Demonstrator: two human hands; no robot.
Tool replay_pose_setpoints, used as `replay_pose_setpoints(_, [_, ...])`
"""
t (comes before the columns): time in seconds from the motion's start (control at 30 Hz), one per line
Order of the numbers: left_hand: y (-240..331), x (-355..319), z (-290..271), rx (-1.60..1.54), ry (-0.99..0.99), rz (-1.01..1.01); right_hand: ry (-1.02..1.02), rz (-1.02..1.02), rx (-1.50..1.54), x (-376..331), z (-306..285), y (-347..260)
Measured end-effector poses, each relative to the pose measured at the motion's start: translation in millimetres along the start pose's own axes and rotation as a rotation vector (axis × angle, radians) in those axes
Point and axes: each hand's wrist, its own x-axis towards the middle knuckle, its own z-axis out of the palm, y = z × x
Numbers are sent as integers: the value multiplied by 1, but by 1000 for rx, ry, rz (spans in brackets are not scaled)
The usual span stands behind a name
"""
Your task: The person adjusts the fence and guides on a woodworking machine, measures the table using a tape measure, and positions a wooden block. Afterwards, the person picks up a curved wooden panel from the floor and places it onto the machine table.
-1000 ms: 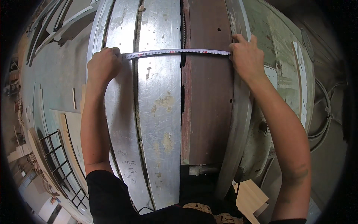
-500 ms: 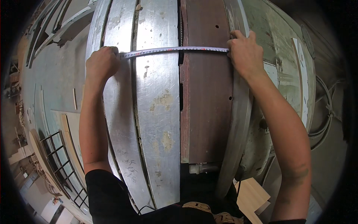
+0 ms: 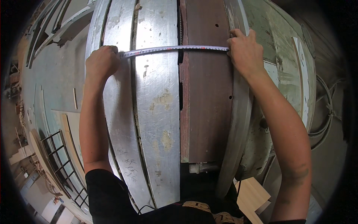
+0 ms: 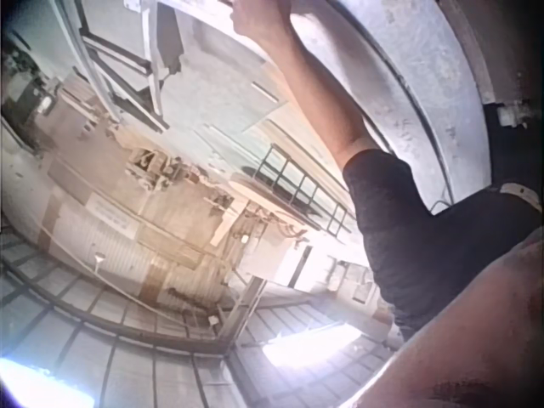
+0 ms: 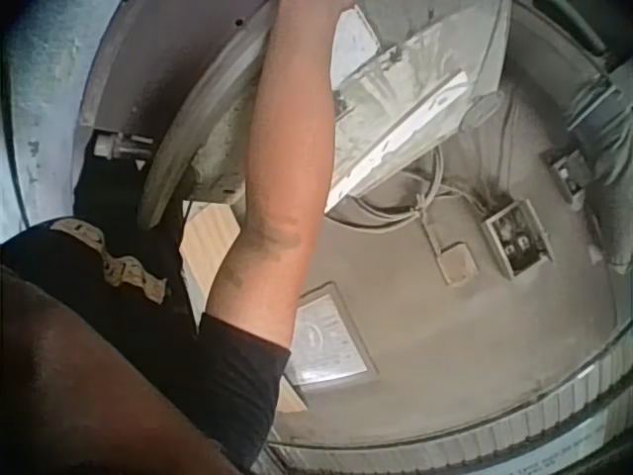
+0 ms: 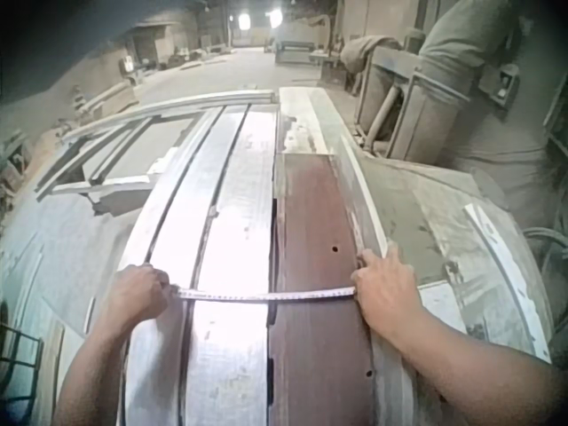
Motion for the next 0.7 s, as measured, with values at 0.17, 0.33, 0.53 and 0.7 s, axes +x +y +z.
replay_pose_setpoints(0.17, [-1, 1, 2, 4, 0, -6, 3, -2, 10, 0, 0, 0])
replay_pose_setpoints(0.33, [0, 1, 1, -2, 3, -11, 5, 1, 9, 1, 0, 0])
replay_pose_setpoints(0.53, [5, 0, -5, -14, 3, -21, 8, -3, 9, 0, 1, 1])
replay_pose_setpoints(0.7, [3, 1, -4, 1, -22, -22, 13, 1, 15, 0, -1, 0])
